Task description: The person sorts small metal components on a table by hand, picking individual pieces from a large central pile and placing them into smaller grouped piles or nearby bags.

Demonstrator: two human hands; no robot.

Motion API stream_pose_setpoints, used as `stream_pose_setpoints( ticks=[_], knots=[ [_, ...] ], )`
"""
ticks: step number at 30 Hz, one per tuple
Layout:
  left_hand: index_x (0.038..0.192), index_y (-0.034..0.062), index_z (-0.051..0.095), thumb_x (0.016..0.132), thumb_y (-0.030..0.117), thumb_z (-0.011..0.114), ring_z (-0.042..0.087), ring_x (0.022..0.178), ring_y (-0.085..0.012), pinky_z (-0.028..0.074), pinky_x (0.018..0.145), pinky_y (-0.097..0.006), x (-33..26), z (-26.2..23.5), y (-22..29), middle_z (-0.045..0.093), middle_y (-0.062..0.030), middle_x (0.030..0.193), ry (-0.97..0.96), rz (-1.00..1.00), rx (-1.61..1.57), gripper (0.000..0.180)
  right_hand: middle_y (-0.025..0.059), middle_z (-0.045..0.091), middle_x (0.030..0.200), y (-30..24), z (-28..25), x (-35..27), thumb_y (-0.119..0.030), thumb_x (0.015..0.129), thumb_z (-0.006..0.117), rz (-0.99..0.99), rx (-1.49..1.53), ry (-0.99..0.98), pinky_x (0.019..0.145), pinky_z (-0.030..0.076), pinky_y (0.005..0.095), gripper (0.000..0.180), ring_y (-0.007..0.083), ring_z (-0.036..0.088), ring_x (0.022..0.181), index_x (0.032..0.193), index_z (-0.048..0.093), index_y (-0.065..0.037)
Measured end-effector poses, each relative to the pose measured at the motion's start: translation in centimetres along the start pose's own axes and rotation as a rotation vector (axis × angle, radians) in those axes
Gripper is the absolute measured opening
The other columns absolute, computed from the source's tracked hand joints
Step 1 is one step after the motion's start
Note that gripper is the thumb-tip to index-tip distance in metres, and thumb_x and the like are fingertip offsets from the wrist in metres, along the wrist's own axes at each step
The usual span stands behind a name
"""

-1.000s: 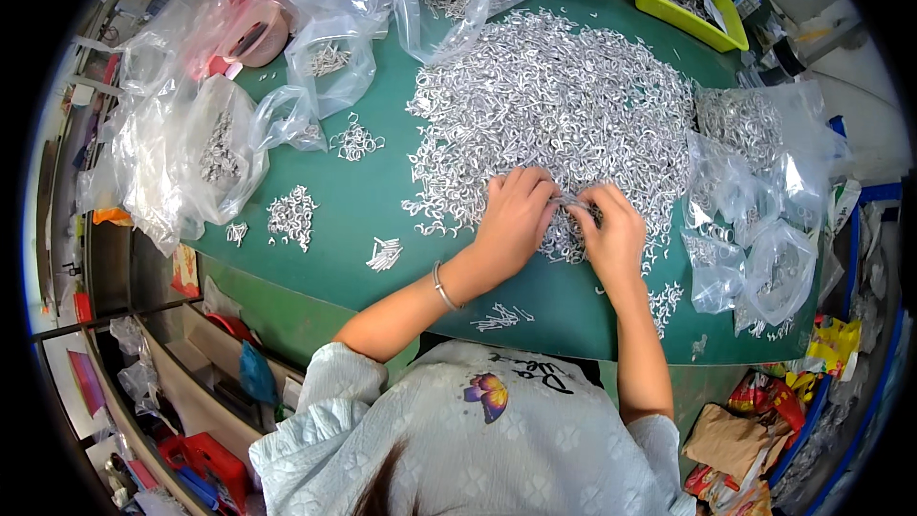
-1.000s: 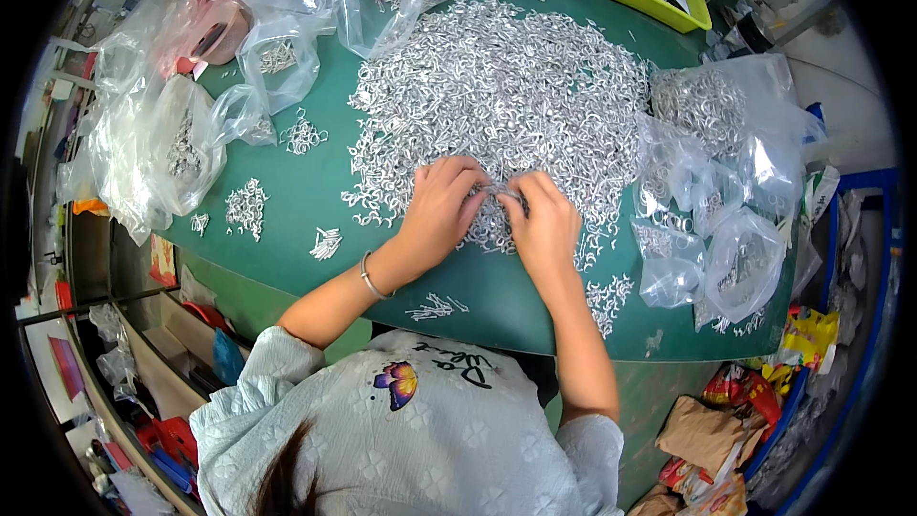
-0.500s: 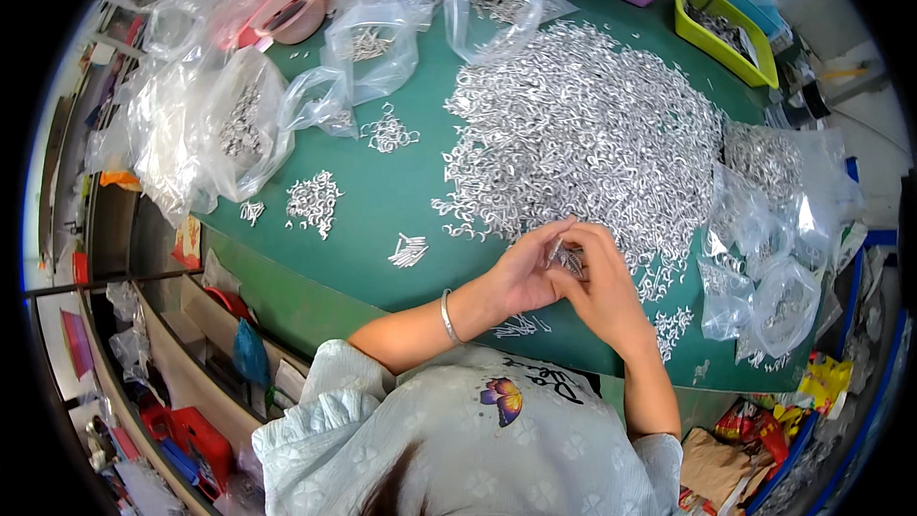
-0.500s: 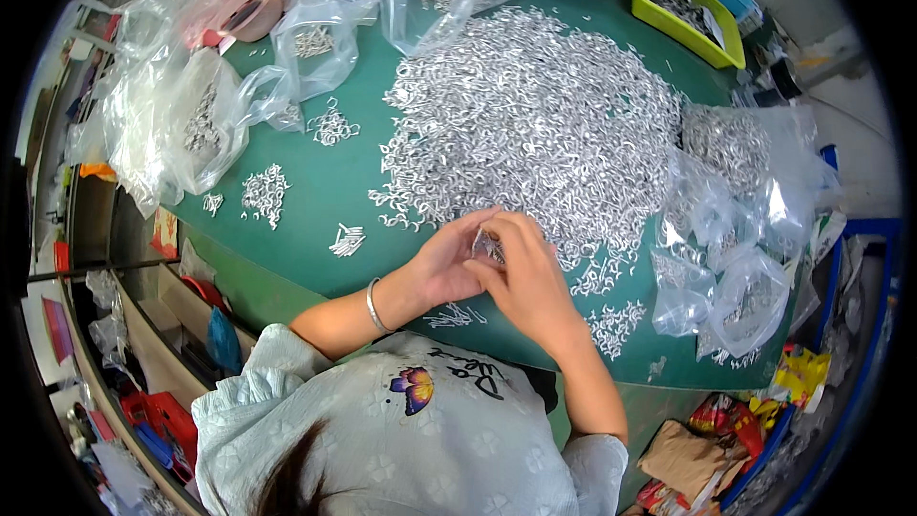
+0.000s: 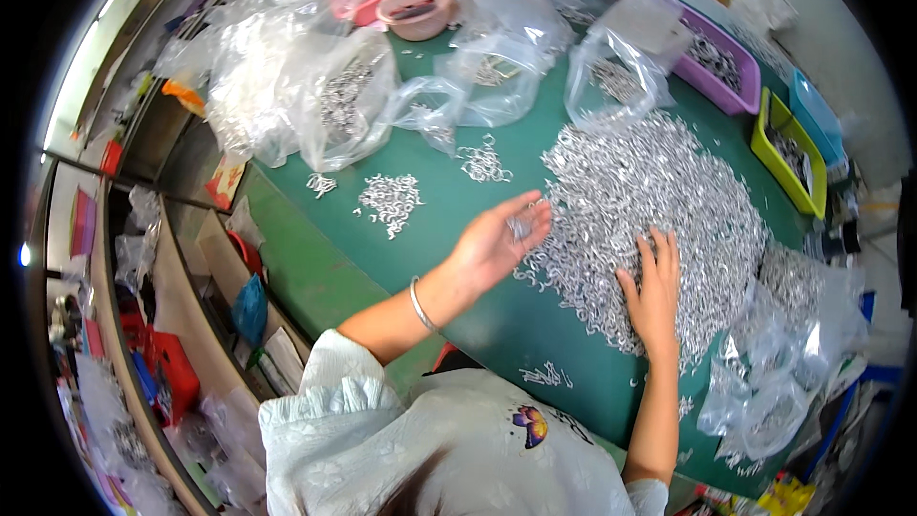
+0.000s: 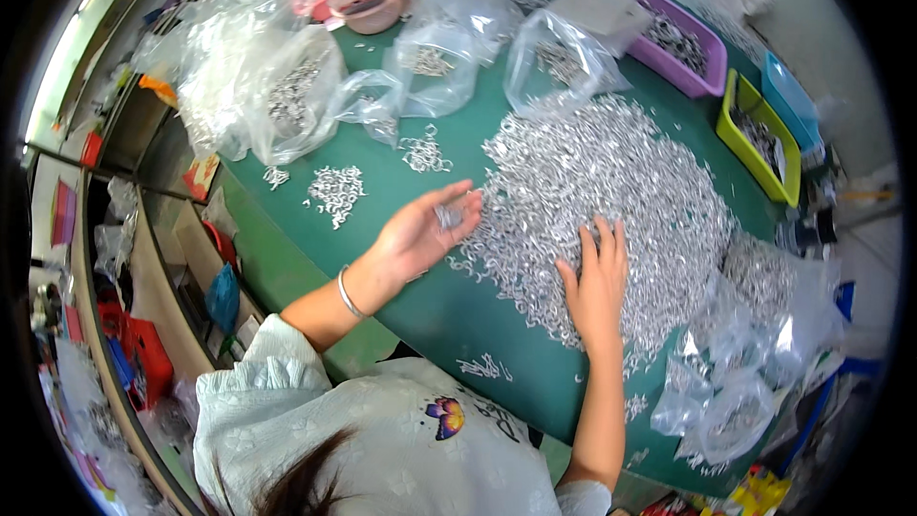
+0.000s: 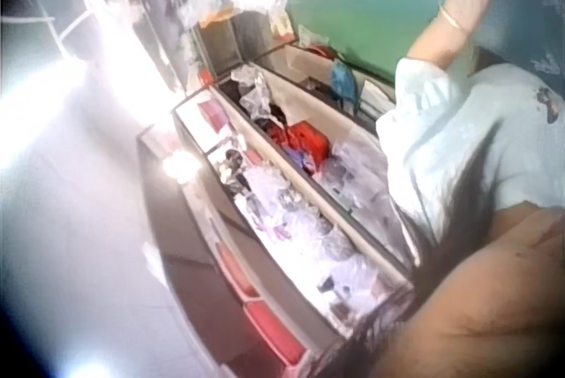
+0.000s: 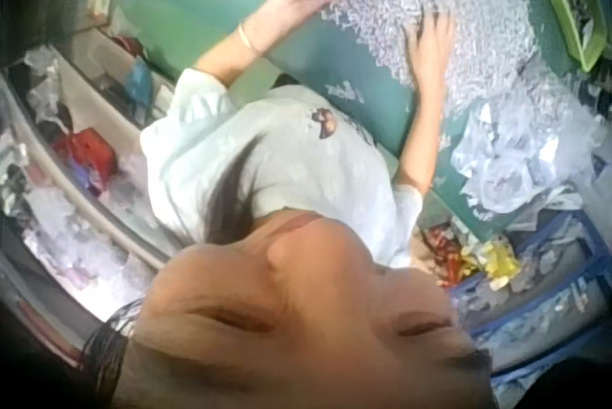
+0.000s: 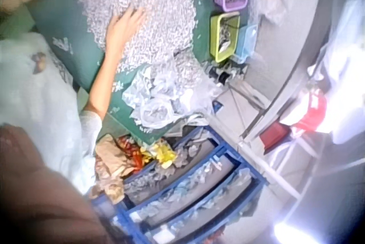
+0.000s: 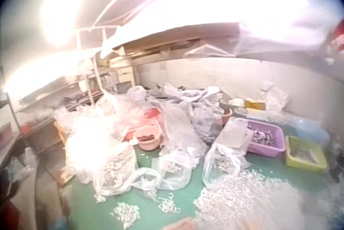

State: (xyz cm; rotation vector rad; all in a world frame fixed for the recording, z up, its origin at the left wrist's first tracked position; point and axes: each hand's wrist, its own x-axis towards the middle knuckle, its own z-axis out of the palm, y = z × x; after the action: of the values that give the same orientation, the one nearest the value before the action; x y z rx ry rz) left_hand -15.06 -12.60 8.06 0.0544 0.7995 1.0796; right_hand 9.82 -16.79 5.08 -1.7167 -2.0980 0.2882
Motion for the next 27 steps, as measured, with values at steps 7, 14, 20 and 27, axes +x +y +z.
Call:
stream_pose_setpoints(
  ticks=[7,14,20,27],
  knots=[
    [0.111,-0.0027,0.048,0.092,0.011,0.045,0.055,0.09,-0.0237,0.049,0.081,-0.034,2.0,-4.1,5.8,0.052,-0.0152,0.105,0.153,0.183,-0.179,0.024,0.0186,0.039,0.137,-0.6,-0.2,-1.7,-0.009,0.08,0.066,0.028,0.042,-0.024,0.109,0.026,0.0456,0.054,0.04,0.031,0.131,0.128,0.045,0.002],
    [0.116,0.0008,0.047,0.091,0.009,0.046,0.054,0.076,-0.0176,0.048,0.063,-0.029,-0.3,-5.4,11.0,0.055,-0.0113,0.097,-0.026,0.401,-0.171,0.026,0.0185,0.04,0.134,-0.8,0.5,-1.8,-0.008,0.079,0.066,0.007,0.02,0.02,0.108,0.025,0.0484,0.056,0.0405,0.03,0.132,0.129,0.043,0.002],
    [0.1,0.0024,0.043,0.087,0.006,0.045,0.048,0.077,-0.0192,0.044,0.066,-0.034,1.8,-6.0,18.6,0.049,-0.0107,0.092,0.329,0.636,-0.364,0.015,0.0181,0.04,0.134,-0.5,0.8,-2.2,-0.011,0.08,0.065,-0.006,-0.011,0.044,0.108,0.025,0.0498,0.056,0.0404,0.03,0.132,0.129,0.043,0.001],
    [0.096,-0.0003,0.046,0.079,0.006,0.046,0.042,0.071,-0.018,0.044,0.062,-0.029,8.9,-9.3,24.5,0.044,-0.0075,0.087,0.465,1.173,-0.388,0.018,0.0183,0.04,0.133,-0.5,1.2,-2.4,-0.013,0.081,0.065,-0.027,-0.051,0.041,0.107,0.027,0.0491,0.054,0.0403,0.031,0.131,0.129,0.043,0.001]
  ],
)
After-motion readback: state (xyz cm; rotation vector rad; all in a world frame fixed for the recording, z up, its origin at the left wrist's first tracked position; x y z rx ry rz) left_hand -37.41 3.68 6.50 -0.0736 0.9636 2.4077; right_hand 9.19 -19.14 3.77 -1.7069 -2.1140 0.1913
